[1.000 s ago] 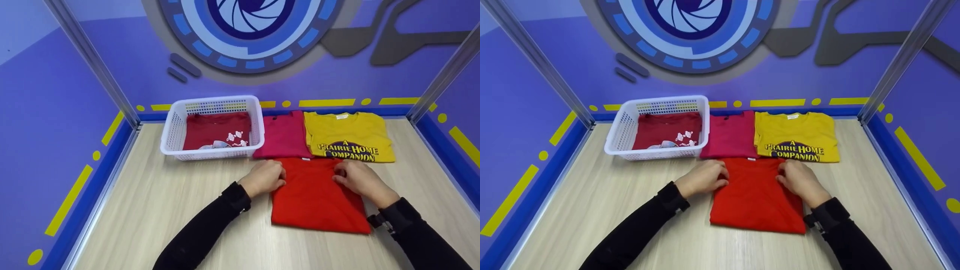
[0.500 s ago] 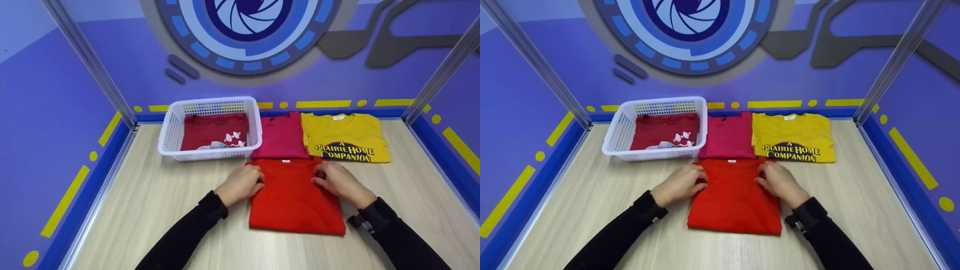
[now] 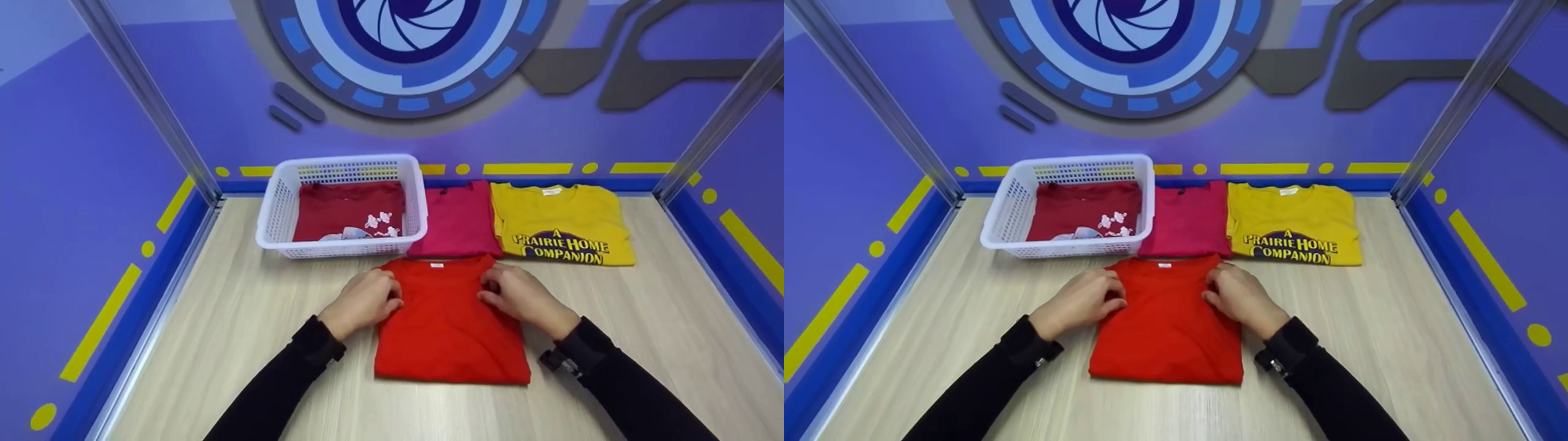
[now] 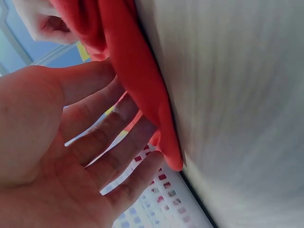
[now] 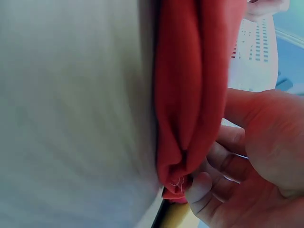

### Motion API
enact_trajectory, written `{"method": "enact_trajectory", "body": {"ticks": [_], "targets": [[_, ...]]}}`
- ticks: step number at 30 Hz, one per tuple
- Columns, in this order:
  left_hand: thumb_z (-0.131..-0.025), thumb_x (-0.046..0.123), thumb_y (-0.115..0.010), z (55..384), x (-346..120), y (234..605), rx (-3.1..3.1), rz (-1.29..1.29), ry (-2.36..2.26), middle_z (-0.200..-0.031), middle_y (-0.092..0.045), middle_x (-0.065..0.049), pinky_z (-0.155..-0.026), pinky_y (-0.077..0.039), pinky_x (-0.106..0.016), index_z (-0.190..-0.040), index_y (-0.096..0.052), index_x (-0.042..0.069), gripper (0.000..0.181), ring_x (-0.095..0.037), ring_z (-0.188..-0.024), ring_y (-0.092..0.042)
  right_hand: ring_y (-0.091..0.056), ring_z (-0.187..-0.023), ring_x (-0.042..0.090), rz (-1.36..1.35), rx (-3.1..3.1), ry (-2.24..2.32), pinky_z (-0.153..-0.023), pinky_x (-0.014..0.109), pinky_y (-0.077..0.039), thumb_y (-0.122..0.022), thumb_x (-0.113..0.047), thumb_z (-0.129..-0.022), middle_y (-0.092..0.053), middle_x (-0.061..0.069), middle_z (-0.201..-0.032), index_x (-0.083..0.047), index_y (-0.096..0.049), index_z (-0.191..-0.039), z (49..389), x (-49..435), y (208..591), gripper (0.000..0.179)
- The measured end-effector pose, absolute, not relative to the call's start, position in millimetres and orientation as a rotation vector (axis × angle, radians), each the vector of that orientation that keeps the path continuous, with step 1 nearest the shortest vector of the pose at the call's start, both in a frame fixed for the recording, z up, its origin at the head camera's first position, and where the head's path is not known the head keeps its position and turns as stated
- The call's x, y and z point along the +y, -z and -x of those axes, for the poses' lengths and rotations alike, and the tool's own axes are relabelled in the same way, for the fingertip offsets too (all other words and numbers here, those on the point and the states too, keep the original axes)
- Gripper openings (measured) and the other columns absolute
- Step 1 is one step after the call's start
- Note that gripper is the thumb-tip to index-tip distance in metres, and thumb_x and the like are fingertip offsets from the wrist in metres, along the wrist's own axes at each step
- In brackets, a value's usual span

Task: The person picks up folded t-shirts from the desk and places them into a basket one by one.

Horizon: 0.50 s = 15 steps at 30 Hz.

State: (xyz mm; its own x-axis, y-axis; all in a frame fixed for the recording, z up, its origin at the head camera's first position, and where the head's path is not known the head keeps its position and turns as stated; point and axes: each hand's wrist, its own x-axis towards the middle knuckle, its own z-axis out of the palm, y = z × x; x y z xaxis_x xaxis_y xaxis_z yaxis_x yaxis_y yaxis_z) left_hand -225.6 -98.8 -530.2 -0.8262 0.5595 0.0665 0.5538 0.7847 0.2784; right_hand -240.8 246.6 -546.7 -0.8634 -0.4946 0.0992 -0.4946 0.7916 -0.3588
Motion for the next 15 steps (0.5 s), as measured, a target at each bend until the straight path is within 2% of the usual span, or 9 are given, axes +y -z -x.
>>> {"method": "enact_trajectory", "body": {"ticks": [4, 9, 12, 15], "targets": [[-0.102, 0.026, -0.08, 227, -109, 526, 2.877, -0.875, -0.569, -0.098, -0.08, -0.002, -0.09, -0.06, -0.041, -0.103, -0.087, 0.015, 0.013, -0.024, -0.096, -0.073, -0.07, -0.091, 0.024, -0.818, -2.968, -0.686, -0.084, 0.045, -0.06, -0.085, -0.02, -0.099, -0.078, 0.008, -0.098, -0.005, -0.081, -0.107, 243, 250, 542, 0.018], [-0.103, 0.017, -0.076, 237, -127, 524, 2.881, -0.68, -0.775, -0.097, -0.083, -0.005, -0.089, -0.062, -0.041, -0.109, -0.086, 0.009, 0.014, -0.022, -0.091, -0.073, -0.068, -0.089, 0.024, -0.588, -2.989, -0.773, -0.077, 0.04, -0.056, -0.08, -0.019, -0.102, -0.077, 0.01, -0.101, -0.005, -0.083, -0.113, 249, 267, 529, 0.018], [-0.104, 0.015, -0.075, 243, -135, 525, 2.925, -0.562, -0.798, -0.107, -0.082, -0.01, -0.096, -0.062, -0.044, -0.117, -0.084, 0.005, 0.019, -0.025, -0.1, -0.075, -0.07, -0.095, 0.03, -0.503, -2.986, -0.725, -0.081, 0.047, -0.059, -0.078, -0.018, -0.102, -0.075, 0.016, -0.109, -0.001, -0.08, -0.123, 252, 274, 523, 0.027], [-0.105, 0.02, -0.075, 248, -136, 526, 2.921, -0.513, -0.768, -0.119, -0.08, -0.015, -0.104, -0.06, -0.049, -0.128, -0.079, 0.002, 0.03, -0.032, -0.112, -0.074, -0.069, -0.098, 0.034, -0.527, -2.983, -0.668, -0.084, 0.053, -0.058, -0.078, -0.02, -0.103, -0.072, 0.02, -0.112, 0.002, -0.078, -0.127, 256, 275, 523, 0.033]]}}
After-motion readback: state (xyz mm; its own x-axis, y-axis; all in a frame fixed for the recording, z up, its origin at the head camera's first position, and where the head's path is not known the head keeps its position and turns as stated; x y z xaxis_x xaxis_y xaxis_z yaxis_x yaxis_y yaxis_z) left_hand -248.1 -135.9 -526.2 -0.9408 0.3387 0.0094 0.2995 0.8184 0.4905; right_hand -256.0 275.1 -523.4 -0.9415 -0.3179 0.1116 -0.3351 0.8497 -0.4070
